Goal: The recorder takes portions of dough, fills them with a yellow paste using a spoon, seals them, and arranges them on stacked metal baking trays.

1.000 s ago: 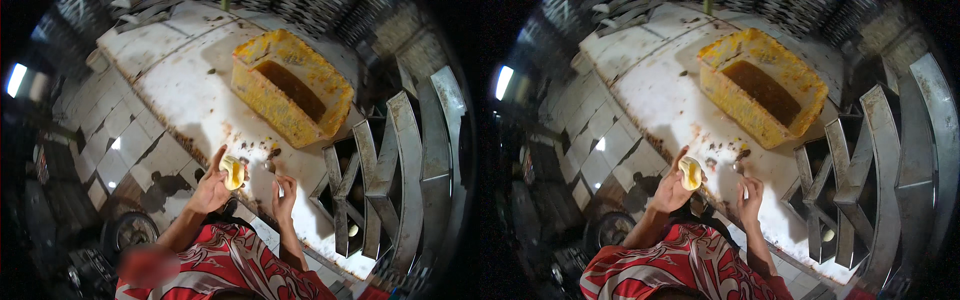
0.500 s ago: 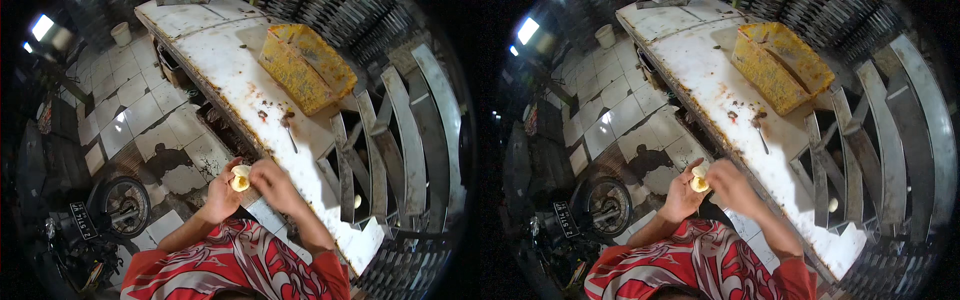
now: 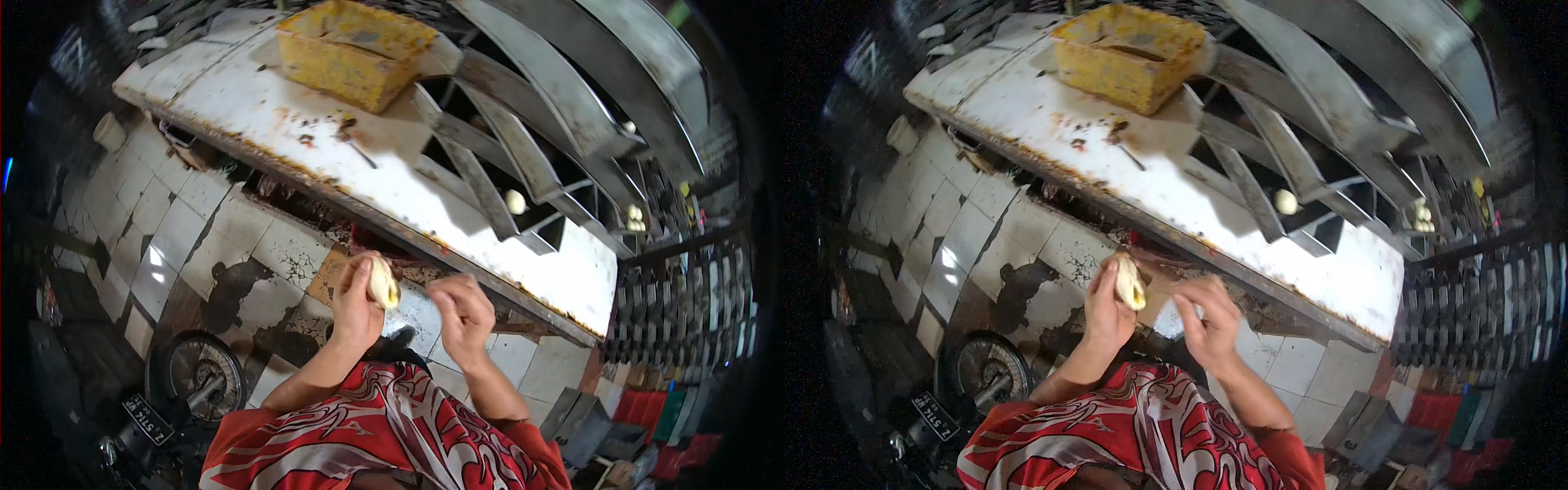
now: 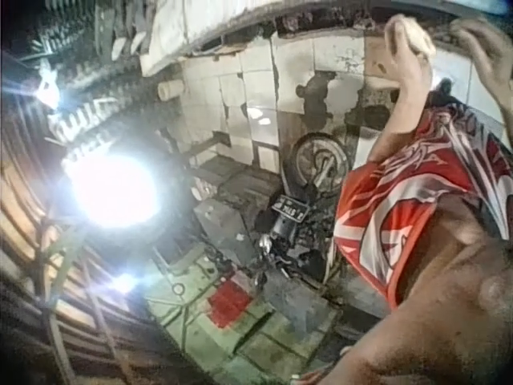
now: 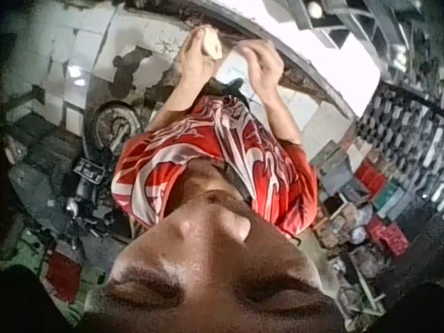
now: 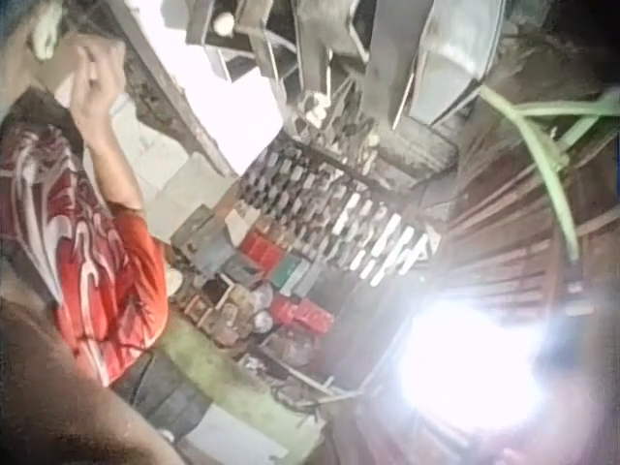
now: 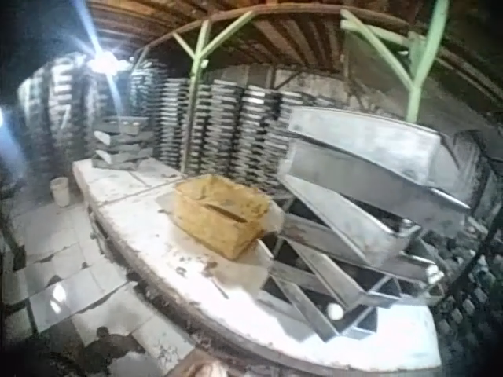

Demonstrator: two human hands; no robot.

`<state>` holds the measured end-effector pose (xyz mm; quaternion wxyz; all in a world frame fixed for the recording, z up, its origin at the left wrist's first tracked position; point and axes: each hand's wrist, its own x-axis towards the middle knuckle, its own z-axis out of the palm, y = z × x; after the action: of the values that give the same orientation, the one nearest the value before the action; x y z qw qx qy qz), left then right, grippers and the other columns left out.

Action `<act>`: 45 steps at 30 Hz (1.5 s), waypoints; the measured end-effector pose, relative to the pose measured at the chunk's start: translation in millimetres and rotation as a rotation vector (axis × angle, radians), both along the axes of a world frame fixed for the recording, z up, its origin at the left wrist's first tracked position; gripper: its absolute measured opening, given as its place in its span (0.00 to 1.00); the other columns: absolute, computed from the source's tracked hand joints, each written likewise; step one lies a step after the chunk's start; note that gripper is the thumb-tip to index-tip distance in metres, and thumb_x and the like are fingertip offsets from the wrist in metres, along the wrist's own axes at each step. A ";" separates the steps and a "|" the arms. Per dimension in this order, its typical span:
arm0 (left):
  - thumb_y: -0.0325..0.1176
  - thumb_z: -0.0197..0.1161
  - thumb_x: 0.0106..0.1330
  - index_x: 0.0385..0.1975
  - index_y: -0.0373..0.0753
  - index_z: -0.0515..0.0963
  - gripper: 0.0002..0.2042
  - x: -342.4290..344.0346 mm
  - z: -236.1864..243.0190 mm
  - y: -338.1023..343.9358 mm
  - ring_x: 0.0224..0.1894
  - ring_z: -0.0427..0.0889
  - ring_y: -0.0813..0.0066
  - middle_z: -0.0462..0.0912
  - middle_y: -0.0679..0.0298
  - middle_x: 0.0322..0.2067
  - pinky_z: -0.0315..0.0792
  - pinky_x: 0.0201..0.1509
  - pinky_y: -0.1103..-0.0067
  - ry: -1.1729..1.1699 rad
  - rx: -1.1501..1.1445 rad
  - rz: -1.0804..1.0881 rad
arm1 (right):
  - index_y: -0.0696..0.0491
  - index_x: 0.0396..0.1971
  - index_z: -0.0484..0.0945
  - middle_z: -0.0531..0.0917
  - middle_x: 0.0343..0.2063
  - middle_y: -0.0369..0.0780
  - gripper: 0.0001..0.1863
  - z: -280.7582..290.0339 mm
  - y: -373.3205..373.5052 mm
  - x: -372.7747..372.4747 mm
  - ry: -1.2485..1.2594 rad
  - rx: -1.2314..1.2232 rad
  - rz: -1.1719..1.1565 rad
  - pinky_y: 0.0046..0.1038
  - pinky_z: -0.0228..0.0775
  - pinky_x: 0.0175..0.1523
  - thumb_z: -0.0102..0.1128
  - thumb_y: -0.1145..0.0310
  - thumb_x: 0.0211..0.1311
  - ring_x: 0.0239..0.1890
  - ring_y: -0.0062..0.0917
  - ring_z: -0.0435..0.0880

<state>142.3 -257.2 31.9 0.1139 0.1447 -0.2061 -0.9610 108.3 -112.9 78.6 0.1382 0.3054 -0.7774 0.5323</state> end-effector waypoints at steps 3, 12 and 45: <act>0.35 0.49 0.68 0.39 0.37 0.71 0.09 -20.5 11.5 57.0 0.39 0.77 0.68 0.76 0.60 0.36 0.73 0.46 0.73 -0.020 0.120 -0.077 | 0.59 0.41 0.71 0.76 0.35 0.42 0.19 -18.4 45.1 20.2 -0.114 -0.063 -0.228 0.23 0.69 0.39 0.65 0.79 0.47 0.34 0.24 0.76; 0.34 0.48 0.66 0.38 0.35 0.70 0.09 -60.8 2.3 224.8 0.35 0.74 0.70 0.74 0.59 0.34 0.73 0.37 0.76 -0.068 0.329 -0.585 | 0.56 0.31 0.74 0.74 0.28 0.42 0.15 -30.2 214.6 41.5 0.170 0.133 -0.311 0.27 0.67 0.33 0.67 0.81 0.40 0.30 0.32 0.74; 0.50 0.51 0.65 0.42 0.42 0.71 0.18 -204.8 -6.0 421.2 0.38 0.78 0.68 0.79 0.66 0.29 0.74 0.36 0.72 -0.408 0.241 -1.087 | 0.57 0.40 0.72 0.73 0.34 0.44 0.24 -39.4 391.3 -93.5 0.002 0.109 -0.602 0.30 0.66 0.39 0.72 0.74 0.40 0.33 0.34 0.72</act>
<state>-62.5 164.0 25.9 -0.4540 0.2120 -0.1578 -0.8509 14.8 278.5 39.2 0.2739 0.0690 -0.8602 0.4245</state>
